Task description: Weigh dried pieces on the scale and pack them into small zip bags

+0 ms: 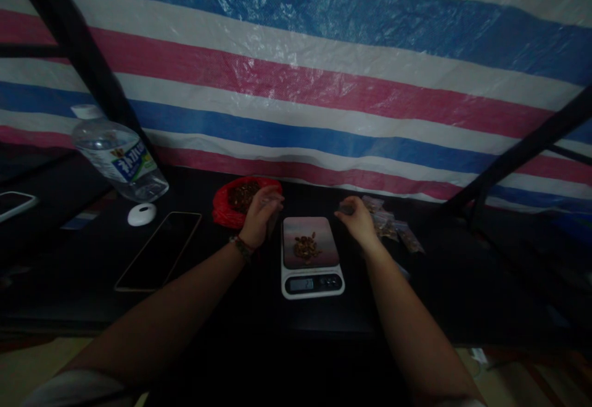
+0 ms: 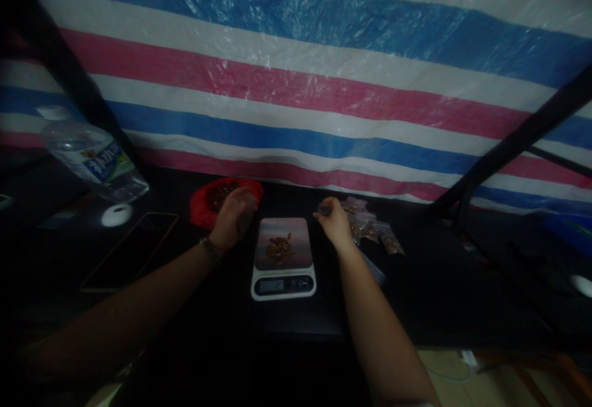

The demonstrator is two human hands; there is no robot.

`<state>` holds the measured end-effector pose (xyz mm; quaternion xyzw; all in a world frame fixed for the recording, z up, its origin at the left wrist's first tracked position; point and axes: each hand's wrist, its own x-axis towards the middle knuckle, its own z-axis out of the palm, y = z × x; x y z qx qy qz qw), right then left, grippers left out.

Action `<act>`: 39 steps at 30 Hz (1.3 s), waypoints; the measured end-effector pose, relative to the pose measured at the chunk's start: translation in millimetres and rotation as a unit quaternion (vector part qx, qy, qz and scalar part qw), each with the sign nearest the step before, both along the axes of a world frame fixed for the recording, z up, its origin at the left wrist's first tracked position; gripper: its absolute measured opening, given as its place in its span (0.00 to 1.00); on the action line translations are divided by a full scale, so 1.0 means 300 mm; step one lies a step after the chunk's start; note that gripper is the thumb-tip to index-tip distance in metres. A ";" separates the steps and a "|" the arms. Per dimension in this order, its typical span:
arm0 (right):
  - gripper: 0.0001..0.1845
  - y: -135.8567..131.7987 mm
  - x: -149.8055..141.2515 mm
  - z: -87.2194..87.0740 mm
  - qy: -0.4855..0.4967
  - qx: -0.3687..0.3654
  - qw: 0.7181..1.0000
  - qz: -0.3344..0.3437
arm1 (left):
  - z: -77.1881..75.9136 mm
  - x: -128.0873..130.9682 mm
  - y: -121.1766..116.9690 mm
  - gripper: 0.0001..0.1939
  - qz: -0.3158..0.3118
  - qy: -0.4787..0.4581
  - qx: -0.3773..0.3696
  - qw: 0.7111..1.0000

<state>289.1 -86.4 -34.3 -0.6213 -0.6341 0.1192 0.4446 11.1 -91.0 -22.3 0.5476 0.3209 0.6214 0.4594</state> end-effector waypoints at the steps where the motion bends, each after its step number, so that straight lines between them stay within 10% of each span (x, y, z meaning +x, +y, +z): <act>1: 0.22 0.012 0.014 -0.027 -0.003 -0.016 1.000 -0.009 | 0.002 -0.005 -0.003 0.22 0.007 0.020 0.025 0.999; 5: 0.25 0.034 0.031 -0.075 -0.033 -0.062 0.997 -0.011 | 0.014 -0.016 -0.018 0.27 0.012 0.126 0.107 0.986; 10: 0.34 -0.024 -0.003 0.057 -0.096 -0.006 0.994 0.046 | 0.013 -0.016 -0.004 0.25 0.022 0.153 0.116 0.981; 15: 0.29 -0.155 -0.093 0.217 -0.151 -0.012 0.945 0.291 | 0.005 -0.013 0.005 0.25 0.020 0.167 0.099 0.981; 20: 0.36 -0.208 -0.185 0.197 -0.201 -0.068 0.893 0.397 | 0.001 -0.011 0.012 0.25 0.017 0.168 0.103 0.980; 29: 0.11 -0.188 -0.251 0.148 -0.222 -0.037 0.891 0.394 | -0.004 -0.008 0.012 0.25 0.009 0.174 0.112 0.978; 39: 0.10 -0.161 -0.245 0.138 -0.274 -0.010 0.898 0.344 | 0.014 -0.013 0.010 0.29 -0.065 0.303 0.142 0.940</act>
